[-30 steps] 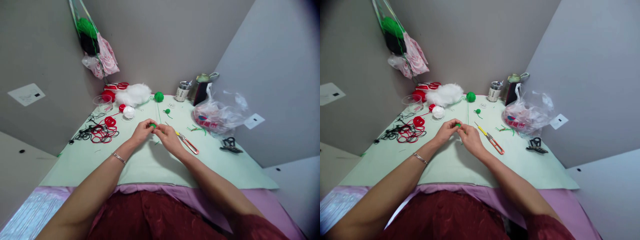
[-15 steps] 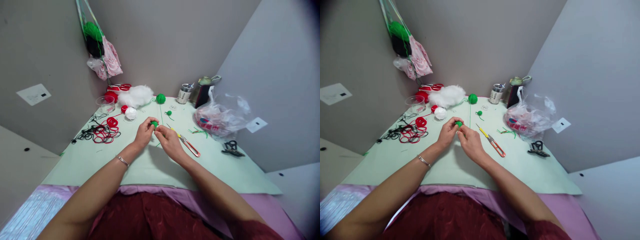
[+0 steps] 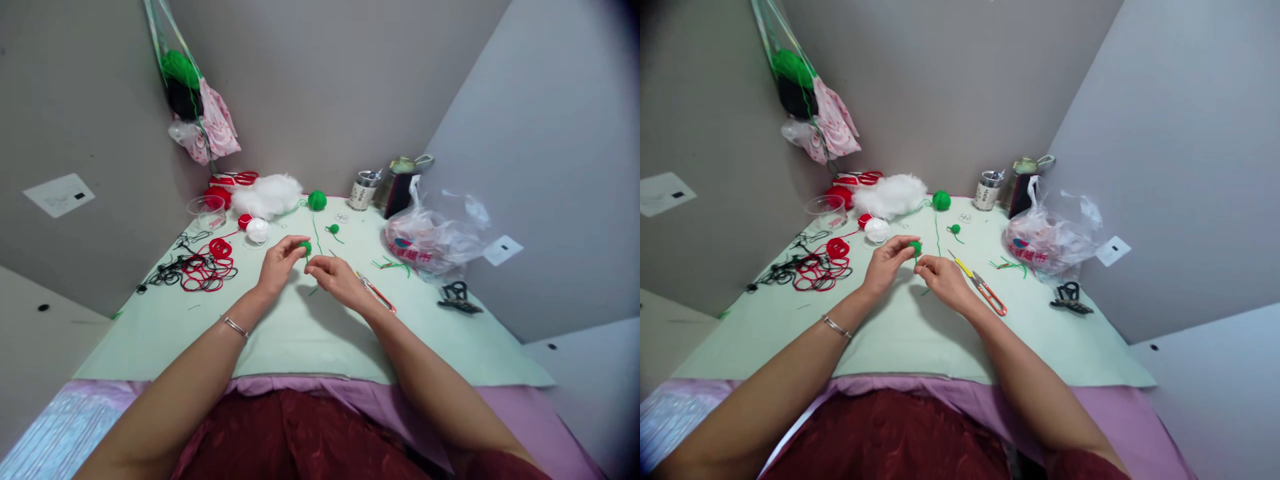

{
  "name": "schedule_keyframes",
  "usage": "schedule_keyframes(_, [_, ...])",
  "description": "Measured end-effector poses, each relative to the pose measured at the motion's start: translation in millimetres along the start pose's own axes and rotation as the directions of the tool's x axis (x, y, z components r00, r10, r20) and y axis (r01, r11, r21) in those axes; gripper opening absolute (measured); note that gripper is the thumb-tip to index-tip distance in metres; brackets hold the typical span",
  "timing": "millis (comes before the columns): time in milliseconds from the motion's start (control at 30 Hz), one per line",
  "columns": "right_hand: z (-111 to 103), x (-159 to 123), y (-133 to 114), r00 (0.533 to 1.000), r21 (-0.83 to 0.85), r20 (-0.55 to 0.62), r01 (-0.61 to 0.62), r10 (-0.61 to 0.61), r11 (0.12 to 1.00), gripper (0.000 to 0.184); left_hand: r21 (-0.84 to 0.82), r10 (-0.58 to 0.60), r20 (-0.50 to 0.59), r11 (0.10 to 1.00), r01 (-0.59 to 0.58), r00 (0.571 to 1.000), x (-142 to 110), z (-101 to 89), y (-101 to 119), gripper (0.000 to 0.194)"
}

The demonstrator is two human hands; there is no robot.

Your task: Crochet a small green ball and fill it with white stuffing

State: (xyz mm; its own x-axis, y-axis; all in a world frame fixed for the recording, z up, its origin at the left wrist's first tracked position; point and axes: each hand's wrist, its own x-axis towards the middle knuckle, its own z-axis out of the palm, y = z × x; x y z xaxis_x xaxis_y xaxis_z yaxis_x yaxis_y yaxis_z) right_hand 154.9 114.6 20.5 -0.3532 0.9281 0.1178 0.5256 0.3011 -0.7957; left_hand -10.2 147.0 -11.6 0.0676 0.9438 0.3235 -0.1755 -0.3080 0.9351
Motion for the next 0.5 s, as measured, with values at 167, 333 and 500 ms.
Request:
schedule_keyframes(167, [7.6, 1.1, 2.3, 0.998, -0.04, 0.037, 0.056, -0.055, 0.998, 0.024, -0.002, -0.045, 0.013, 0.999, 0.045, 0.999, -3.3, 2.3, 0.6, 0.022])
schedule_keyframes(333, [14.3, 0.4, 2.2, 0.996, -0.05, 0.045, 0.086, -0.083, 0.995, 0.025, 0.019, -0.086, -0.006, 0.996, 0.086, 0.996, -3.2, 2.1, -2.4, 0.016])
schedule_keyframes(500, [4.2, -3.3, -4.8, 0.992, 0.037, 0.108, 0.067, -0.071, 0.997, 0.029, -0.029, -0.117, -0.009, 0.993, 0.117, 0.993, 4.8, -5.7, -5.6, 0.019])
